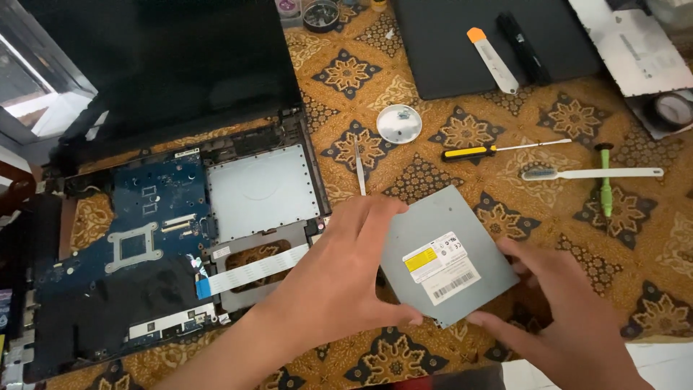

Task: Cleaning laptop components with a brush and inspecting an optical drive for reassembly.

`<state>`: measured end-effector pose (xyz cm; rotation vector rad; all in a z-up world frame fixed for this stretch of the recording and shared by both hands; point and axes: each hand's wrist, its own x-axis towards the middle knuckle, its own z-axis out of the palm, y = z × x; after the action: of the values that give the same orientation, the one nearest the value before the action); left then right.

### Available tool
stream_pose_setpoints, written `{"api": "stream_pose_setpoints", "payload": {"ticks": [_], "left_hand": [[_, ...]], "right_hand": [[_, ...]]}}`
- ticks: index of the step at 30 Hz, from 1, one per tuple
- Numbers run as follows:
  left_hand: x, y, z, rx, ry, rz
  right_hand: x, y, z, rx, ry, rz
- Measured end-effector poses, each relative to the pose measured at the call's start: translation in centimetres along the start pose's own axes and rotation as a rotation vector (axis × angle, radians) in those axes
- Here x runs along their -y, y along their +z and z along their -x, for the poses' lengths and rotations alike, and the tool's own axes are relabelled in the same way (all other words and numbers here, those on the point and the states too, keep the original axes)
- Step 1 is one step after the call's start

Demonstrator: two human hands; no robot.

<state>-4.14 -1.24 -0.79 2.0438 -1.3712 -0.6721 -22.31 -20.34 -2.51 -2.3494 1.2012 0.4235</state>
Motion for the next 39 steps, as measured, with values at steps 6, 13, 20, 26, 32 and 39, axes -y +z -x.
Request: {"api": "stream_pose_setpoints", "payload": {"ticks": [6,13,20,26,32,39], "left_hand": [[0.1,0.1,0.1,-0.003,-0.016,0.008],[-0.2,0.1,-0.1,-0.004,-0.019,0.023],[0.5,0.5,0.1,0.038,0.023,-0.078],[0.8,0.5,0.1,0.032,0.052,-0.143],[1.4,1.3,0.4,-0.087,0.199,-0.243],[2.5,1.7,0.2,-0.095,0.245,-0.302]], "right_hand": [[-0.9,0.2,-0.9,0.000,-0.041,0.028],[1.6,-1.8,0.3,0.060,0.066,-0.070],[-0.3,-1.3,-0.6,0.027,-0.094,0.072],[0.5,-1.8,-0.4,0.052,-0.080,0.121],[3.2,-2.8,0.8,0.181,0.088,0.035],[0.7,-1.5,-0.2,0.100,-0.043,-0.006]]}}
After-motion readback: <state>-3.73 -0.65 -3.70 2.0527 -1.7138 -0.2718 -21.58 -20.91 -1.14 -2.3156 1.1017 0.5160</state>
